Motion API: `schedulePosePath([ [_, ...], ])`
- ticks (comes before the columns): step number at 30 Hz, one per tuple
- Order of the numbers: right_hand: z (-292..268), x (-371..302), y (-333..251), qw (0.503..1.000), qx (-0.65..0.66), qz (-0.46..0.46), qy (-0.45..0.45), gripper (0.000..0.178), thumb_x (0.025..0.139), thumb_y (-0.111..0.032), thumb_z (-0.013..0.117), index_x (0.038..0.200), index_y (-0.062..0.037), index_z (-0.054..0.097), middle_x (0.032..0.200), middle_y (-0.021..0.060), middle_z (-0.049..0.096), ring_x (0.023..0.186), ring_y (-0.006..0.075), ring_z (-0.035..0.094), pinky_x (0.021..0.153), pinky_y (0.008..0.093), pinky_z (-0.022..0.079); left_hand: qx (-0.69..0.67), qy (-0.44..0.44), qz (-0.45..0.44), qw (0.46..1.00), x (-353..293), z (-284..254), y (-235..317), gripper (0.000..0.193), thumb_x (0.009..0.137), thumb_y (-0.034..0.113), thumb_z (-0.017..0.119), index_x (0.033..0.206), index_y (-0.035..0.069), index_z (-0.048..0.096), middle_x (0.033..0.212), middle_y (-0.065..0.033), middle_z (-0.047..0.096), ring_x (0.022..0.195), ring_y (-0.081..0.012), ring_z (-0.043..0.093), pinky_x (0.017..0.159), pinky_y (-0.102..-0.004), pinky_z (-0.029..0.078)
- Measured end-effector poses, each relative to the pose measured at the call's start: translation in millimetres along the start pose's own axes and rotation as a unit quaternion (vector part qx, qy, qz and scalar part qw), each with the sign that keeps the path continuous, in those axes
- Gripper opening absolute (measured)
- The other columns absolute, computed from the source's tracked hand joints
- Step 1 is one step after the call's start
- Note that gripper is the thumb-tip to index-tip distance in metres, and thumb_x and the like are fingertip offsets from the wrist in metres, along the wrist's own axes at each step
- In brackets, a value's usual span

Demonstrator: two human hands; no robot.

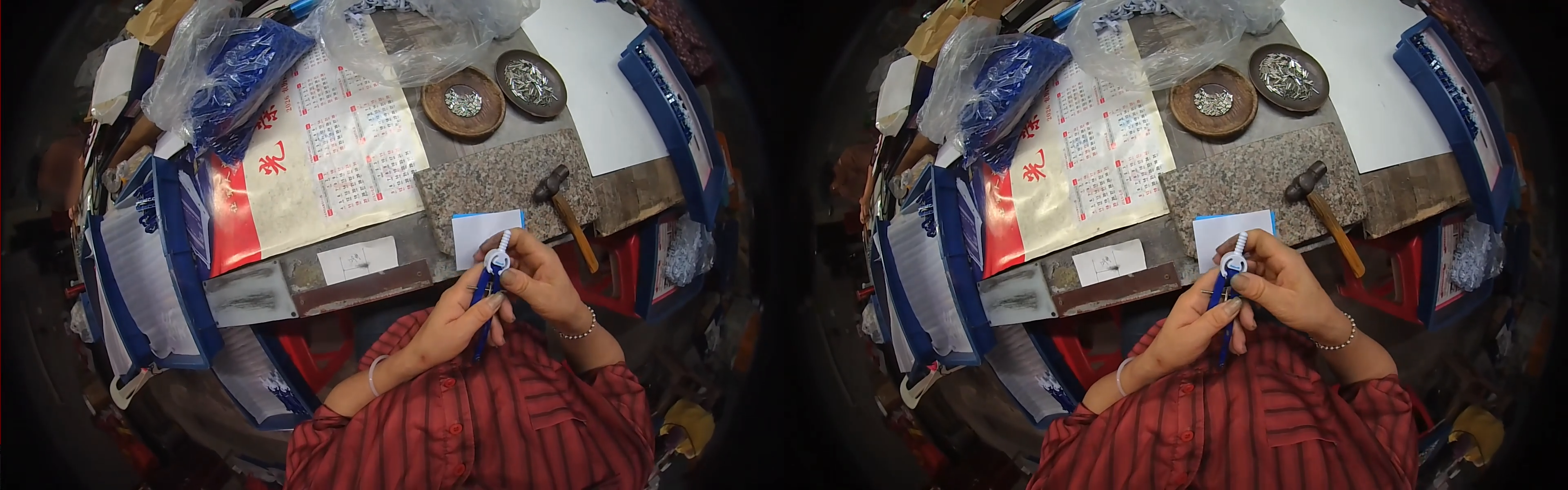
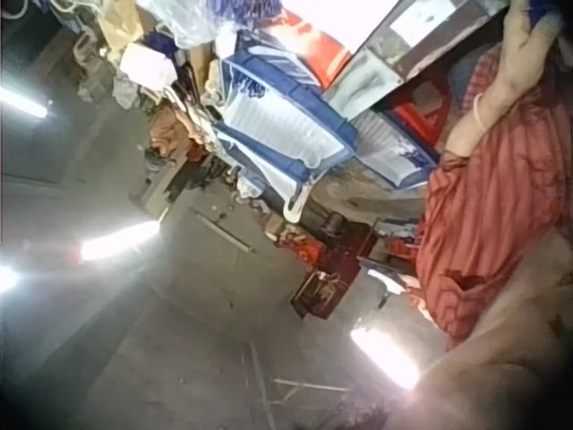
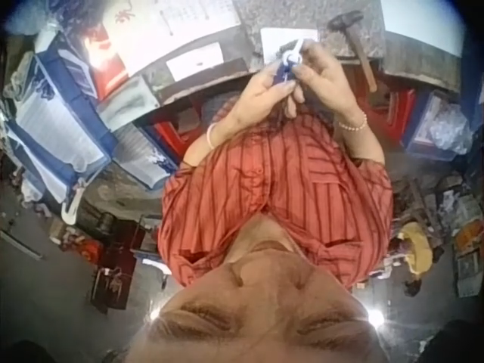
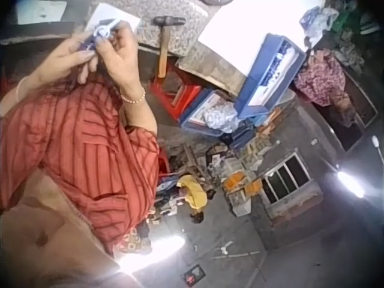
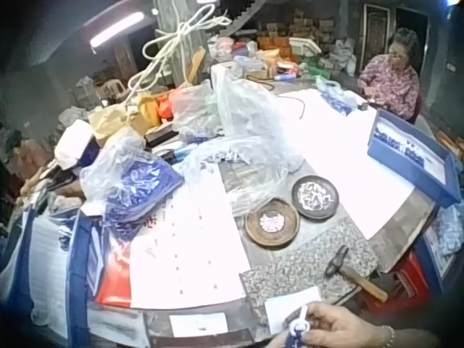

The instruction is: Assemble small hardware components by attaching metal parts to a blue plastic base using a hammer on a stone block.

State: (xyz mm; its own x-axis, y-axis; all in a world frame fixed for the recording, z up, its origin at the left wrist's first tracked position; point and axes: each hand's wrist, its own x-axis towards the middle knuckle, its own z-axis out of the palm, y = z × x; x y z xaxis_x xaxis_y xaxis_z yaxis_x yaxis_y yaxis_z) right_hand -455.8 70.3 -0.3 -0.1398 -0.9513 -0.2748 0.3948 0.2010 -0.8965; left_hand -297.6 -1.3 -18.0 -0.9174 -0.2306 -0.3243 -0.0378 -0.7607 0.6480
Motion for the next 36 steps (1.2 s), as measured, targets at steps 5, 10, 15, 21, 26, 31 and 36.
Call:
schedulePosePath([
  [5,-0.4,1.4,6.7,0.999,0.017,0.020,-0.030,0.025,0.094,-0.014,0.050,0.113,-0.0006,0.043,0.101,0.0070,0.055,0.060,0.0065,0.053,0.053,0.0191,0.045,-0.005,0.003,0.009,1.000,-0.6,3.2,-5.7,0.040,0.097,0.016,0.043,0.132,0.002,0.032,0.086,-0.0086,0.057,0.060,-0.0132,0.059,0.057,-0.0241,0.050],
  [10,-0.4,2.3,0.5,0.996,0.045,0.070,-0.033,0.022,0.093,-0.014,0.049,0.111,-0.0013,0.044,0.102,0.0084,0.055,0.055,0.0070,0.052,0.048,0.0189,0.044,-0.022,0.015,0.000,1.000,-0.2,0.6,-13.2,0.029,0.097,0.017,0.044,0.120,0.000,0.041,0.087,-0.0093,0.059,0.061,-0.0138,0.060,0.058,-0.0243,0.051],
  [15,-0.3,0.6,-2.6,0.995,0.029,0.088,-0.026,0.028,0.090,-0.022,0.057,0.107,-0.0023,0.046,0.103,0.0100,0.057,0.057,0.0054,0.052,0.045,0.0170,0.043,-0.001,0.019,-0.005,1.000,-0.1,2.8,-14.4,0.024,0.097,0.017,0.046,0.114,0.000,0.045,0.088,-0.0097,0.060,0.063,-0.0141,0.062,0.059,-0.0249,0.052],
  [21,-5.2,-11.0,0.6,0.982,-0.184,-0.001,0.048,0.040,0.087,-0.014,0.057,0.122,-0.0001,0.044,0.103,0.0070,0.058,0.067,0.0062,0.051,0.058,0.0192,0.044,-0.012,0.027,0.000,1.000,1.1,1.0,-15.6,0.026,0.097,0.017,0.047,0.116,0.000,0.046,0.088,-0.0089,0.060,0.063,-0.0128,0.061,0.059,-0.0244,0.052],
  [26,-28.1,-24.5,-19.2,0.837,-0.485,-0.121,0.224,0.035,0.084,-0.007,0.059,0.117,0.0015,0.050,0.107,0.0119,0.058,0.087,0.0149,0.056,0.072,0.0258,0.046,-0.058,0.058,-0.018,0.997,5.4,-5.8,-22.1,0.033,0.097,0.018,0.046,0.124,-0.002,0.046,0.088,-0.0081,0.061,0.062,-0.0115,0.061,0.058,-0.0231,0.051],
  [31,-47.8,-21.1,-16.8,0.642,-0.709,-0.134,0.257,0.039,0.082,0.000,0.053,0.120,0.0023,0.046,0.114,0.0193,0.051,0.105,0.0357,0.050,0.091,0.0382,0.041,-0.073,0.080,-0.048,0.993,7.7,-7.7,-27.8,0.030,0.096,0.016,0.046,0.119,-0.002,0.049,0.086,-0.0089,0.061,0.061,-0.0122,0.061,0.056,-0.0235,0.051],
  [36,-52.2,-13.2,-14.6,0.605,-0.751,-0.099,0.243,0.045,0.075,0.003,0.053,0.119,0.0006,0.046,0.106,0.0161,0.051,0.101,0.0337,0.049,0.086,0.0394,0.041,-0.080,0.096,-0.053,0.991,11.8,-11.7,-29.4,0.029,0.096,0.016,0.047,0.118,-0.003,0.050,0.084,-0.0094,0.062,0.061,-0.0124,0.061,0.056,-0.0233,0.051],
])
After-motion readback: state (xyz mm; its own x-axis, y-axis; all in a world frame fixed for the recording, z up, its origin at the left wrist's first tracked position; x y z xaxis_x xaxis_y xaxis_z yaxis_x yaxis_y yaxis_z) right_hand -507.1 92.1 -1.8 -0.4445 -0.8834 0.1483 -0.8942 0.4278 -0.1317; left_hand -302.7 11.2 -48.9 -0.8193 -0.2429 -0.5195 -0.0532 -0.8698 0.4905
